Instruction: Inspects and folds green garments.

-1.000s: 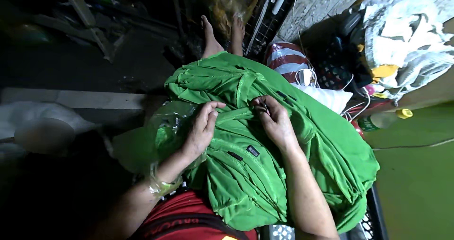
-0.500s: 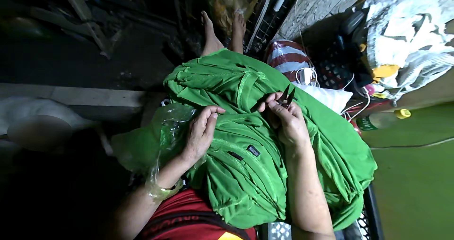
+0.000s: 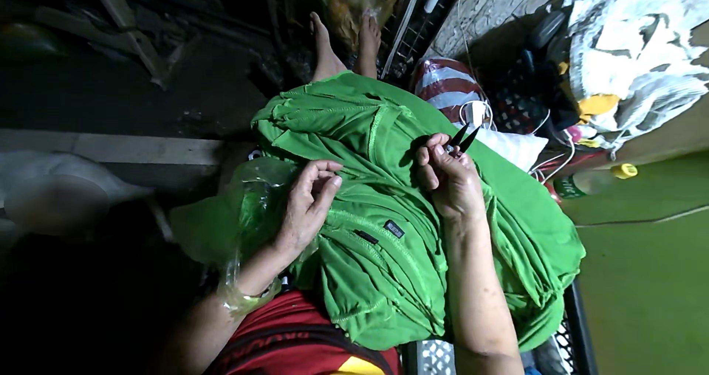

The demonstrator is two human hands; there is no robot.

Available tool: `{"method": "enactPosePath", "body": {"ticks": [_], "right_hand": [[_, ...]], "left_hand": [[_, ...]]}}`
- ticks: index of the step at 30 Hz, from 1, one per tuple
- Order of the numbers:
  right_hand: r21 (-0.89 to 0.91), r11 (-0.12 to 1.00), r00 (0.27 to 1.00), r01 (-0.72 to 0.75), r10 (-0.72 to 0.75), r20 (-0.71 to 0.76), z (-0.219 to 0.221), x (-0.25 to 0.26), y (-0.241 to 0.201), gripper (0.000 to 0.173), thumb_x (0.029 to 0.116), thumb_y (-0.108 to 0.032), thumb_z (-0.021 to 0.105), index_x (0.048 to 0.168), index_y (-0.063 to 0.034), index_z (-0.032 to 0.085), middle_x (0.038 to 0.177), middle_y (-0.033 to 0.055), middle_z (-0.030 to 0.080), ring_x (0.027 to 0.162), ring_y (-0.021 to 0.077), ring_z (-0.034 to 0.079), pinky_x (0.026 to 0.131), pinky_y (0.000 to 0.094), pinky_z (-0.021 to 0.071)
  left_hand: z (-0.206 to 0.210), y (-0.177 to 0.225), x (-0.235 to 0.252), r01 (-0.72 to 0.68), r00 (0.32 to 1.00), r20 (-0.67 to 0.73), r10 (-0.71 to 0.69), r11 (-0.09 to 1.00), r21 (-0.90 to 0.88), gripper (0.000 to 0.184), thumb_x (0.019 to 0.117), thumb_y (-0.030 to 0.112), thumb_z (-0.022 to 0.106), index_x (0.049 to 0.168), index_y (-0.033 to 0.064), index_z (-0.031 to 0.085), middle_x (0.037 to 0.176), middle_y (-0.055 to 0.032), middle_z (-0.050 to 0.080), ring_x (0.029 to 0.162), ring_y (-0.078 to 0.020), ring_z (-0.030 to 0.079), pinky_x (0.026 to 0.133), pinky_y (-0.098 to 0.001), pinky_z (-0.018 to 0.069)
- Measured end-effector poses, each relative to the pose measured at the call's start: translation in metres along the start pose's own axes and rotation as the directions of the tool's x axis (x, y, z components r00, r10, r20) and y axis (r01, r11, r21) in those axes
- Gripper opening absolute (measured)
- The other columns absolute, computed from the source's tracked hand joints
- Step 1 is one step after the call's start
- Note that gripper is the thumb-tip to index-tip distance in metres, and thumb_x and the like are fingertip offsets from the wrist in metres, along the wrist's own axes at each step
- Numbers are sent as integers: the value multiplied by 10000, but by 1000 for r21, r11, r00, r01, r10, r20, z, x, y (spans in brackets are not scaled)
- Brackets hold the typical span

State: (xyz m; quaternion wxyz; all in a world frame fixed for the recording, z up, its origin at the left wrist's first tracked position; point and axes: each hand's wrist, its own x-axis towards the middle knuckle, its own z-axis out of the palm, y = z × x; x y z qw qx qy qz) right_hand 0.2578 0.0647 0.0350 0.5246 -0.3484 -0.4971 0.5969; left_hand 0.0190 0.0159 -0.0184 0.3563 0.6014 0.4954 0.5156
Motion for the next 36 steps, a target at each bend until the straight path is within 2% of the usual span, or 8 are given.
{"method": "enactPosePath", "body": {"ticks": [3, 6, 10, 15, 20, 30, 33, 36], "right_hand": [[-297, 937, 982, 183, -157, 109, 10, -10, -13, 118, 1063, -165, 499, 1121, -150, 601, 815, -79, 655, 507, -50, 463, 448, 97, 380], [-597, 714, 922, 366, -193, 334, 23, -21, -29, 291, 900, -191, 751, 1123, -77, 604, 984, -52, 670, 732, -41, 573, 622, 123, 490], [-862, 339, 926, 377, -112, 361, 28, -20, -15, 299, 796, -38, 733, 1090, -14, 685, 1090, 156, 674, 844, 245, 694, 668, 433, 579], [-842, 489, 968, 227, -14, 252, 11, -17, -19, 159, 891, -52, 727, 1037, -17, 674, 897, 67, 675, 749, 92, 614, 697, 256, 530], [-774, 547, 908, 320, 56, 415, -3, -23, -22, 218, 840, -209, 774, 976, -40, 751, 1052, 46, 682, 990, 57, 634, 870, 194, 527], [-684, 710, 935, 169, 105, 339, 4, -33, -25, 280, 905, -130, 669, 1159, -39, 592, 939, -26, 644, 781, -16, 605, 682, 140, 521], [-712, 684, 941, 159, 113, 319, 8, -35, -25, 288, 936, -134, 618, 1198, -29, 559, 937, -10, 627, 778, -8, 601, 678, 153, 519], [-758, 633, 956, 155, 96, 276, 13, -36, -24, 279, 960, -140, 603, 1214, -35, 556, 932, -3, 638, 768, 5, 604, 683, 169, 523]], "left_hand": [[0, -2, -2, -152, 985, -73, 159, 984, 89, 271, 982, 138, 616, 1185, -41, 626, 1053, -102, 647, 949, -69, 615, 874, -216, 508], [-1, 0, -1, -269, 960, -29, 280, 943, 193, 273, 950, 140, 674, 1149, -45, 650, 1077, -147, 688, 1001, -146, 648, 931, -275, 519], [2, -4, 3, -329, 944, 70, 323, 900, 287, 365, 935, 180, 670, 1216, -50, 633, 1126, -171, 714, 1088, -275, 672, 1026, -445, 486], [-8, 5, 6, -103, 995, 29, 101, 992, 77, 287, 1012, 58, 460, 1218, -91, 593, 1145, -135, 660, 1019, -51, 615, 919, -223, 498], [-27, -10, 5, -328, 936, 201, 290, 923, 199, 247, 888, 104, 480, 796, 49, 702, 768, -5, 667, 798, -72, 593, 809, -264, 475], [-12, 25, 13, -335, 941, 158, 299, 886, 319, 267, 967, 144, 549, 1078, 29, 763, 938, -94, 656, 800, -88, 590, 738, -196, 488], [-3, 18, 17, -372, 923, 240, 302, 862, 345, 237, 963, 230, 627, 1039, 59, 773, 868, -98, 661, 759, -195, 605, 715, -348, 503], [-1, 15, 20, -411, 903, 276, 329, 848, 335, 190, 965, 202, 638, 966, 74, 779, 825, -73, 652, 719, -161, 593, 692, -301, 494]]}}
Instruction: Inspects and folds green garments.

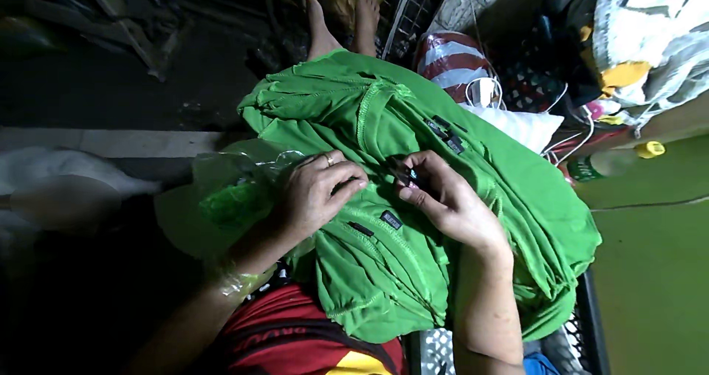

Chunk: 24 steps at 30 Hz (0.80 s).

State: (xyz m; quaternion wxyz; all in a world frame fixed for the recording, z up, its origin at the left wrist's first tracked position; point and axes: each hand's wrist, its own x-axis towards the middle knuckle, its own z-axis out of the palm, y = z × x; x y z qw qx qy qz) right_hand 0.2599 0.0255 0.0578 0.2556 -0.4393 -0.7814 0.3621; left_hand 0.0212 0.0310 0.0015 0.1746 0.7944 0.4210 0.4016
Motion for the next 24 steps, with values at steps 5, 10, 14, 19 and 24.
{"method": "enactPosePath", "body": {"ticks": [5, 10, 14, 19, 24], "right_hand": [[-63, 998, 999, 15, -17, -31, 6, 1, 2, 241, 931, -112, 680, 1156, -44, 627, 905, 13, 669, 738, 23, 623, 666, 183, 534], [-130, 991, 999, 33, -35, -18, 7, 3, 1, 222, 907, -104, 704, 1118, -52, 661, 891, 22, 680, 754, 50, 635, 682, 213, 539], [-119, 993, 999, 25, -28, -21, 6, 4, 2, 222, 926, -115, 690, 1135, -51, 650, 885, 14, 676, 733, 33, 625, 663, 195, 532], [-36, 999, 999, 32, -33, -35, 5, 3, 5, 220, 938, -110, 667, 1142, -35, 631, 897, 7, 670, 742, 6, 625, 668, 167, 536], [-80, 988, 991, 131, -133, -28, 11, 6, 5, 218, 907, -93, 685, 1107, -12, 654, 881, 28, 676, 725, 30, 620, 663, 185, 535]], "left_hand": [[-3, -4, -2, -28, 999, -38, 24, 995, -98, 161, 985, 119, 624, 961, 21, 750, 883, -82, 715, 779, -80, 650, 746, -183, 517], [-5, -7, -4, 105, 992, -33, -122, 942, -320, 182, 1044, 135, 546, 1003, 5, 666, 825, -1, 693, 718, 15, 649, 701, -138, 550], [-5, -6, -9, 134, 988, -44, -150, 957, -259, 236, 1079, 158, 473, 1037, -6, 636, 874, -35, 687, 777, -15, 653, 756, -166, 551], [-5, -5, -14, 94, 995, -33, -98, 989, -114, 318, 1058, 197, 479, 1056, -2, 727, 966, -111, 680, 863, -128, 642, 819, -255, 530], [-2, -8, -16, 58, 997, -50, -66, 989, -135, 157, 963, 121, 621, 929, 3, 717, 883, -86, 666, 775, -64, 591, 738, -162, 481]]}}
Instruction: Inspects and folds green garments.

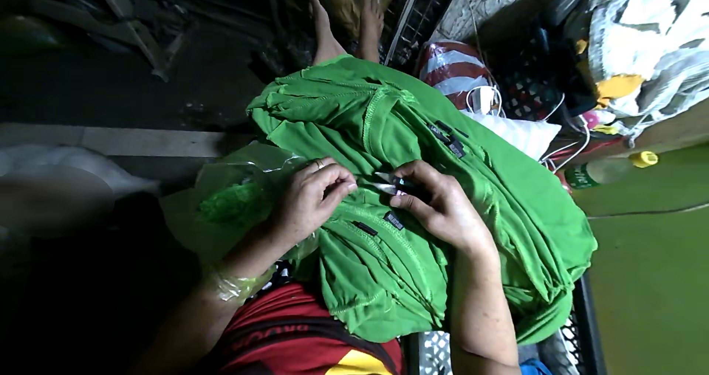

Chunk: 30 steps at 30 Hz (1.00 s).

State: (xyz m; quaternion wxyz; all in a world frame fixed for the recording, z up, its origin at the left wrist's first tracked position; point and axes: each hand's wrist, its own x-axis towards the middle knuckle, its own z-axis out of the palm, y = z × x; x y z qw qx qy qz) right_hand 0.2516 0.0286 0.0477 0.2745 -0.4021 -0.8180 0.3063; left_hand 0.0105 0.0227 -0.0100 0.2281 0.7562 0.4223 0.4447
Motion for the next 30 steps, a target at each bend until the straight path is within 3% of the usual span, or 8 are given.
{"method": "enactPosePath", "body": {"ticks": [7, 15, 18, 20, 23, 26, 28, 30], "right_hand": [[-266, 964, 999, 14, -3, 45, 10, 2, -15, 197, 897, -98, 688, 1084, -37, 698, 867, 90, 687, 740, 224, 681, 661, 429, 566], [-415, 909, 999, 37, -44, -9, 25, 10, -24, 179, 870, -24, 665, 1036, -55, 725, 799, 124, 668, 704, 307, 681, 606, 496, 545], [-224, 975, 1000, 18, -12, 28, 10, 7, -7, 253, 961, -144, 634, 1186, -30, 658, 928, 99, 695, 786, 218, 681, 700, 434, 578], [-167, 986, 997, 5, 8, 75, 2, 2, 0, 378, 907, -244, 723, 1207, -33, 631, 1061, 96, 675, 888, 169, 666, 781, 371, 576], [-320, 947, 999, 38, -24, 48, 9, -1, -5, 248, 841, -176, 734, 1035, -25, 696, 1053, 137, 662, 757, 226, 670, 611, 422, 559], [-374, 925, 993, 66, -97, -66, 13, 3, -9, 185, 823, -71, 662, 984, 12, 699, 960, 151, 679, 717, 258, 678, 577, 444, 545], [-235, 972, 994, 7, -32, -102, 4, 7, -11, 199, 890, -30, 562, 1064, 19, 644, 863, 82, 642, 688, 139, 602, 603, 310, 519], [-63, 994, 992, -86, 79, -102, -6, 10, -9, 170, 932, -3, 515, 1081, 10, 596, 819, 21, 563, 656, 31, 503, 593, 181, 444]], "left_hand": [[-5, -2, -1, 18, 1000, 20, -17, 999, -37, 206, 1026, 141, 538, 973, -5, 674, 861, -68, 670, 796, -56, 637, 788, -188, 531], [-12, 1, -3, 120, 989, -73, -127, 989, -84, 305, 1076, 184, 447, 1013, -45, 639, 973, -119, 681, 872, -112, 671, 829, -285, 569], [-31, -4, -3, 180, 952, -232, -198, 979, -96, 428, 1096, 238, 354, 785, 33, 565, 897, -34, 630, 880, -50, 596, 839, -240, 498], [-37, -9, -4, 149, 957, -246, -155, 988, -44, 434, 1073, 274, 427, 758, 22, 587, 871, -47, 627, 874, -61, 581, 825, -237, 472], [-25, -5, -12, 107, 989, -102, -103, 994, 30, 389, 943, 415, 623, 895, 31, 652, 894, -68, 661, 849, -119, 646, 781, -319, 556], [2, 2, -14, 46, 998, -57, -39, 991, 128, 497, 857, 417, 742, 1101, -9, 672, 1050, -164, 695, 986, -294, 669, 900, -476, 538], [9, 6, -9, 69, 996, -72, -59, 987, 147, 414, 912, 269, 694, 1182, -40, 639, 1099, -194, 700, 1033, -331, 673, 944, -500, 520], [8, 9, -4, 126, 987, -108, -120, 991, 50, 264, 996, 98, 572, 1200, -55, 639, 1084, -174, 704, 988, -228, 677, 923, -381, 532]]}}
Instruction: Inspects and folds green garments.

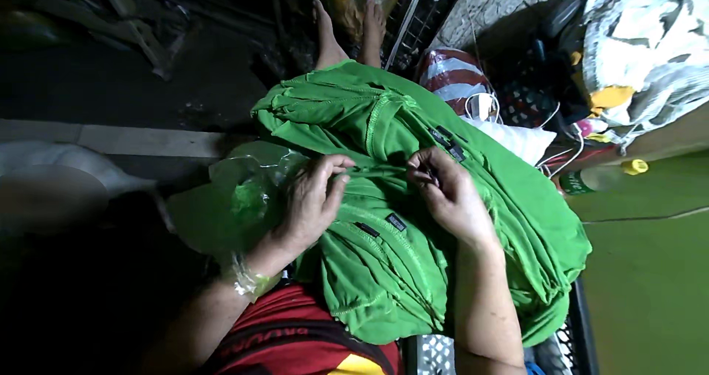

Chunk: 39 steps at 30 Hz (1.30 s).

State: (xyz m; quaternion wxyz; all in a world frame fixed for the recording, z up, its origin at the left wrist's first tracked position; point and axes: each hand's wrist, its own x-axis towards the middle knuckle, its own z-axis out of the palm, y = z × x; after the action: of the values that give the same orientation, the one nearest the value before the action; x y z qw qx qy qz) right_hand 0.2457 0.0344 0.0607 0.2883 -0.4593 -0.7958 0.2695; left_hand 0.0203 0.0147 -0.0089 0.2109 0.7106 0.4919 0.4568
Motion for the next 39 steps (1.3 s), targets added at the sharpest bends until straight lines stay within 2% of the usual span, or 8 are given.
{"method": "enactPosePath", "body": {"ticks": [3, 6, 14, 21, 26, 29, 33, 39], "right_hand": [[94, 985, 988, -147, 151, -35, 6, 5, 8, 85, 961, 1, 579, 1038, -11, 614, 788, 29, 566, 620, 35, 495, 567, 187, 427], [33, 986, 982, -165, 167, -85, 14, 5, 7, 49, 956, -9, 622, 1003, -18, 634, 766, 33, 574, 607, 50, 491, 561, 201, 424], [-25, 987, 982, -159, 156, -108, 17, 6, 7, 25, 942, -24, 645, 951, -41, 661, 737, 21, 591, 584, 38, 499, 542, 183, 417], [-49, 982, 975, -184, 175, -139, 21, 5, 5, 25, 947, -42, 635, 952, -54, 657, 714, 28, 578, 552, 70, 490, 507, 222, 410], [3, 1000, 984, -3, 4, -180, 21, -1, 12, 212, 874, 68, 648, 1077, 9, 635, 918, 99, 648, 724, 92, 588, 642, 213, 503], [74, 996, 993, 45, -37, -113, 16, -2, 17, 252, 860, 75, 624, 1101, 7, 595, 895, 62, 659, 697, 42, 574, 613, 172, 481], [-40, 997, 996, 69, -67, 59, 4, -7, 16, 316, 908, -104, 638, 1210, -24, 592, 972, 56, 667, 787, 88, 632, 703, 267, 554], [-261, 963, 997, 72, -67, 28, 16, -1, -1, 259, 855, -30, 726, 1114, -40, 713, 996, 150, 705, 855, 294, 706, 720, 477, 575]], "left_hand": [[-4, -4, 6, 161, 987, 16, -162, 958, -237, 273, 1052, 89, 457, 1262, -41, 573, 962, -42, 625, 824, -3, 566, 763, -170, 475], [-1, -11, 5, 233, 972, 31, -233, 938, -257, 270, 1054, 98, 473, 1282, -14, 564, 904, -31, 606, 758, -12, 539, 711, -182, 459], [-5, 1, 11, -126, 974, -191, 124, 992, 3, 204, 1014, 123, 610, 1015, -42, 730, 964, -141, 627, 856, -86, 598, 803, -149, 481], [20, 10, 27, -133, 991, 30, 131, 988, 83, 158, 953, 164, 690, 986, 27, 763, 936, -157, 687, 802, -248, 682, 744, -361, 572], [2, 9, 33, 40, 981, 189, -34, 999, -30, 175, 1018, 134, 602, 1000, 3, 715, 944, -115, 675, 790, -154, 633, 750, -301, 527], [-1, -6, 38, 140, 963, 249, -104, 982, -129, 192, 1028, 198, 574, 997, 49, 692, 903, -29, 657, 804, -48, 616, 768, -228, 518], [2, -8, 33, 155, 975, 190, -112, 962, -224, 166, 1015, 189, 604, 999, 51, 695, 913, -4, 663, 828, -1, 626, 785, -172, 526], [4, 0, 22, 25, 997, 77, -10, 981, -191, 181, 1014, 187, 621, 996, 26, 701, 1048, -64, 617, 894, -37, 602, 794, -152, 499]]}}
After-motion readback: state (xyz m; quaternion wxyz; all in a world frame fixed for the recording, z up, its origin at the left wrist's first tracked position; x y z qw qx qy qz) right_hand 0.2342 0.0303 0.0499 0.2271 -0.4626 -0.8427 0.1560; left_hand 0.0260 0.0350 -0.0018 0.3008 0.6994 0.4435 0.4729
